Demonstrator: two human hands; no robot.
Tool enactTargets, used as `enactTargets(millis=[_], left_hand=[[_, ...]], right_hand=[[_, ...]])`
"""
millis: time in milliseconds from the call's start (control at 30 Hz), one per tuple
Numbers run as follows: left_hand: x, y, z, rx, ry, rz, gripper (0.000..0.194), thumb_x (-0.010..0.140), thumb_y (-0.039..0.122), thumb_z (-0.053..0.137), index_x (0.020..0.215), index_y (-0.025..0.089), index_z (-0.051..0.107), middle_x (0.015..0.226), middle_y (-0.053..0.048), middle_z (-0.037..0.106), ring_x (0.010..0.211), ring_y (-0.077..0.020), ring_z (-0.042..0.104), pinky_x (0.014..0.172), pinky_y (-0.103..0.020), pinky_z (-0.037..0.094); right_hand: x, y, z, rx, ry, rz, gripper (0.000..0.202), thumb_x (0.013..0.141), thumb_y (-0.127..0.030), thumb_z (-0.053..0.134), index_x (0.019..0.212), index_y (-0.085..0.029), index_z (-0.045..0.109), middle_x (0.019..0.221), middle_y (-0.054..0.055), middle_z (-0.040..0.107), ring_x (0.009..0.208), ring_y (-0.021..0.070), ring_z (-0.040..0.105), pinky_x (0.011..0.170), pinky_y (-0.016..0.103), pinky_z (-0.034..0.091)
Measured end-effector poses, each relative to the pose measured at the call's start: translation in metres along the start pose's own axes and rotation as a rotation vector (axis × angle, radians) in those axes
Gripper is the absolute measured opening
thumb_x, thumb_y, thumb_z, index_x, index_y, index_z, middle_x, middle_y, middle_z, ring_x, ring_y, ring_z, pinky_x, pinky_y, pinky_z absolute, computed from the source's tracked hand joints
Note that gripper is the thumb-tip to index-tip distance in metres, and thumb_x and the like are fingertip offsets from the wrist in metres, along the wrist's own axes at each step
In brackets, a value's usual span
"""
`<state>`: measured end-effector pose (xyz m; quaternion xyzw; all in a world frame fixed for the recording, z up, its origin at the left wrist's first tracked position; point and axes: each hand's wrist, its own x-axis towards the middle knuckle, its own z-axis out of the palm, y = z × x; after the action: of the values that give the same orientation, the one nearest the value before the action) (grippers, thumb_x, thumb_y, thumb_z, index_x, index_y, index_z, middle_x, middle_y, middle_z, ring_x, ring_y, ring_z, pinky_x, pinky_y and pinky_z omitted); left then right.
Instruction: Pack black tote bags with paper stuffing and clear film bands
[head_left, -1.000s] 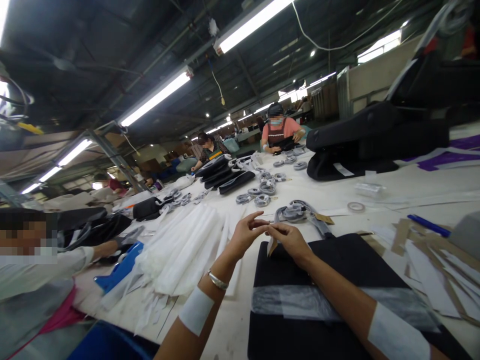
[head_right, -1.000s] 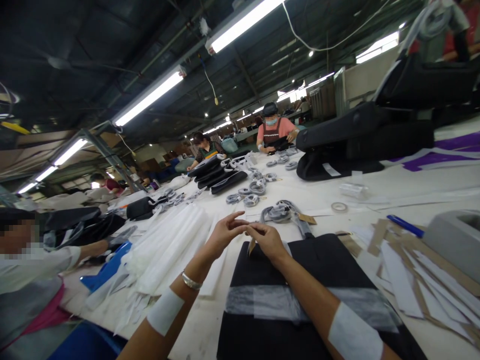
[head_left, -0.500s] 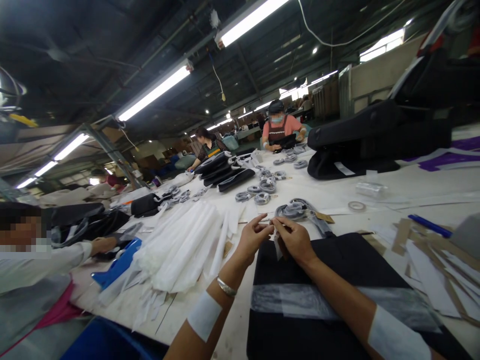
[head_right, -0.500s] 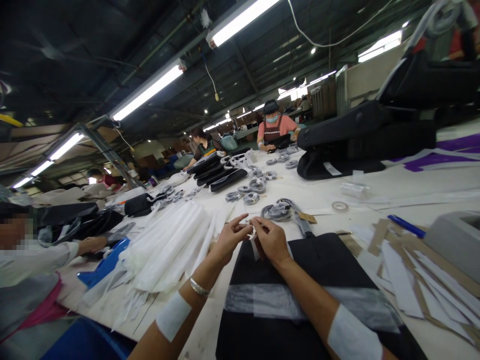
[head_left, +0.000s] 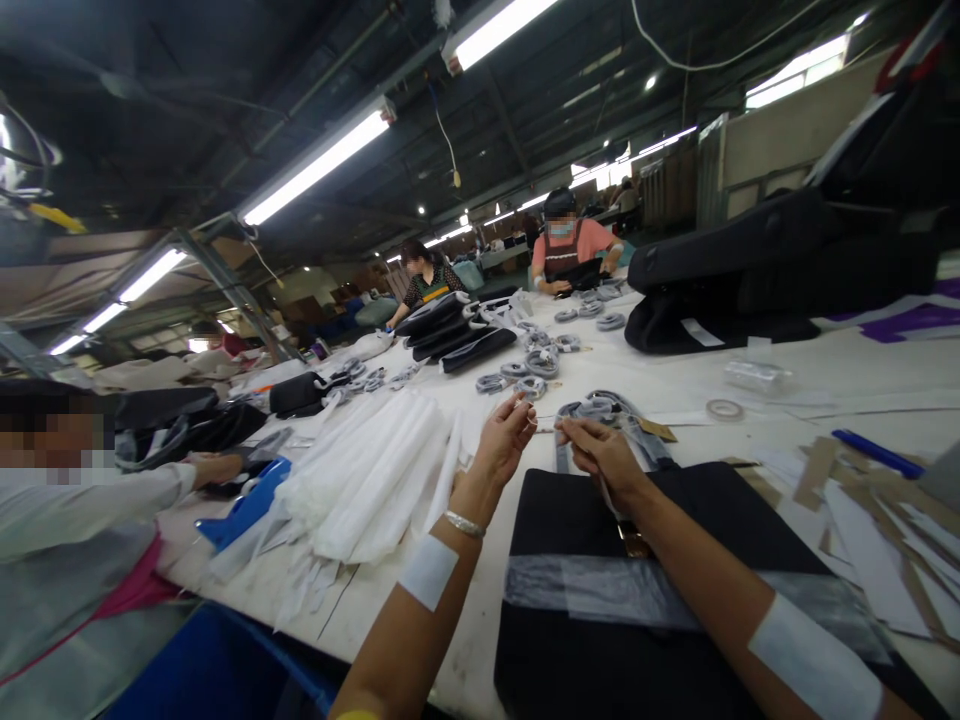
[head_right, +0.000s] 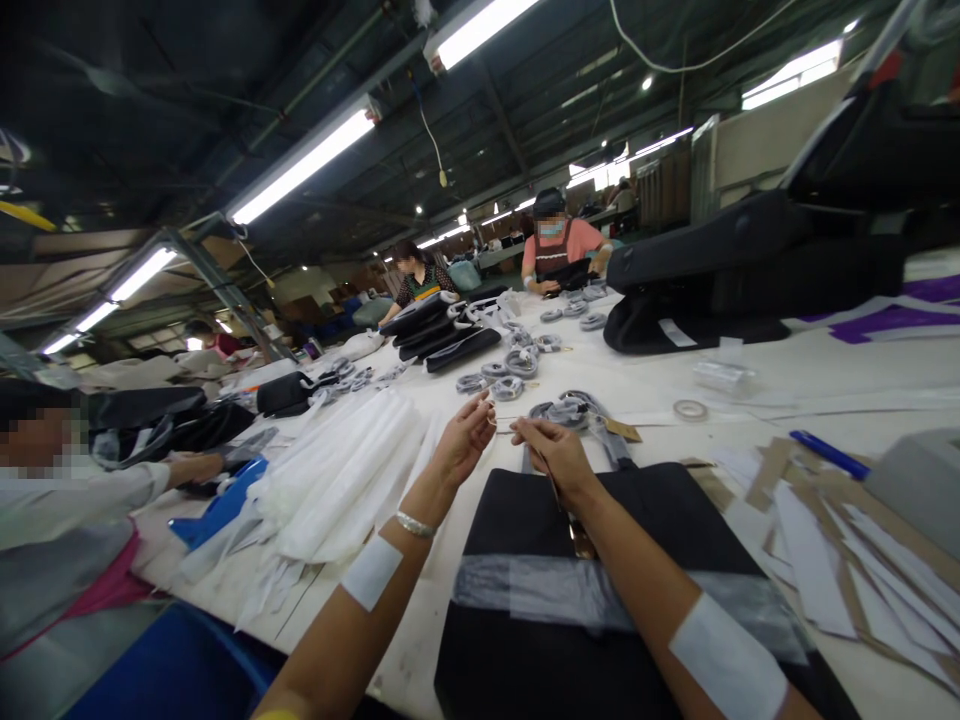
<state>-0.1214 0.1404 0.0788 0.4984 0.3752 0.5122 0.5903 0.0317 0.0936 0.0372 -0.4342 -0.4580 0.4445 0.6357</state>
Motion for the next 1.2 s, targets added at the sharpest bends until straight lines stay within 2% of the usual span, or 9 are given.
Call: enactTargets(millis=[133,200,267,433,533,767,933,1067,1200], left_hand=[[0.009,-0.036,-0.005,0.234,-0.034,-0.103,0.019,0.073,0.021,0.075,0.091,0.016,0.072,0.077,-0.003,0.068,0.075,-0.0167,0.066,0.08,-0.033,0.054],[0.013,-0.05,-0.011,0.347,-0.055,-0.156,0.007,0.065,0.013,0.076,0.069,0.017,0.071,0.059,-0.001,0.063,0.072,-0.0188,0.065,0.08,-0.033,0.052],[0.017,-0.061,-0.016,0.419,-0.081,-0.207,0.011,0.06,0.008,0.074,0.061,0.018,0.07,0.052,0.001,0.06,0.071,-0.0196,0.064,0.08,-0.033,0.051],[0.025,-0.072,-0.025,0.413,-0.16,-0.329,0.019,0.061,0.014,0.075,0.08,0.015,0.076,0.066,-0.003,0.071,0.065,-0.0175,0.063,0.072,-0.032,0.051],[0.026,-0.075,-0.025,0.322,-0.225,-0.376,0.027,0.063,0.022,0.078,0.089,0.013,0.077,0.071,-0.006,0.072,0.061,-0.0163,0.063,0.067,-0.031,0.052],[0.027,-0.072,-0.015,0.164,-0.314,-0.26,0.052,0.06,0.034,0.086,0.107,0.017,0.072,0.096,-0.008,0.073,0.076,-0.0146,0.065,0.075,-0.026,0.05],[0.022,-0.063,-0.006,0.247,-0.359,-0.148,0.047,0.057,0.033,0.087,0.097,0.013,0.075,0.079,-0.006,0.073,0.069,-0.0153,0.063,0.069,-0.026,0.046],[0.015,-0.059,-0.008,0.311,-0.315,-0.069,0.037,0.059,0.032,0.085,0.088,0.012,0.076,0.065,-0.002,0.068,0.063,-0.0151,0.059,0.066,-0.027,0.043],[0.004,-0.051,-0.023,0.275,-0.214,-0.058,0.037,0.062,0.032,0.084,0.092,0.013,0.075,0.069,-0.003,0.068,0.065,-0.0142,0.058,0.067,-0.027,0.044]], right_hand=[[0.012,0.006,-0.021,-0.212,0.267,-0.009,0.055,0.078,-0.063,0.057,0.096,-0.013,0.074,0.069,0.005,0.068,0.042,0.0104,0.039,0.042,0.028,0.026],[0.017,0.008,-0.029,-0.342,0.293,-0.007,0.046,0.078,-0.056,0.058,0.088,-0.014,0.076,0.063,0.004,0.067,0.046,0.0139,0.047,0.046,0.029,0.031],[0.019,0.009,-0.033,-0.473,0.27,-0.002,0.035,0.077,-0.049,0.06,0.076,-0.017,0.076,0.059,0.003,0.067,0.052,0.0171,0.054,0.051,0.03,0.034],[0.018,0.013,-0.029,-0.689,0.156,0.027,0.027,0.08,-0.035,0.055,0.072,-0.021,0.077,0.06,0.003,0.071,0.066,0.021,0.064,0.059,0.029,0.038],[0.019,0.018,-0.029,-0.763,0.093,0.065,0.028,0.08,-0.033,0.054,0.068,-0.02,0.076,0.061,0.006,0.071,0.065,0.0214,0.064,0.058,0.03,0.038],[0.022,0.024,-0.029,-0.833,-0.062,0.081,0.034,0.081,-0.031,0.052,0.054,-0.021,0.069,0.057,0.005,0.068,0.062,0.0214,0.063,0.057,0.03,0.035],[0.018,0.022,-0.025,-0.803,-0.127,0.02,0.039,0.086,-0.035,0.046,0.057,-0.022,0.068,0.057,0.002,0.068,0.06,0.0201,0.064,0.057,0.029,0.036],[0.016,0.021,-0.022,-0.81,-0.109,-0.022,0.044,0.089,-0.04,0.043,0.058,-0.022,0.068,0.057,0.004,0.069,0.063,0.0223,0.066,0.059,0.031,0.039],[0.014,0.022,-0.021,-0.798,-0.021,-0.029,0.049,0.092,-0.052,0.037,0.085,-0.022,0.076,0.076,0.009,0.075,0.079,0.0275,0.07,0.067,0.035,0.046]])
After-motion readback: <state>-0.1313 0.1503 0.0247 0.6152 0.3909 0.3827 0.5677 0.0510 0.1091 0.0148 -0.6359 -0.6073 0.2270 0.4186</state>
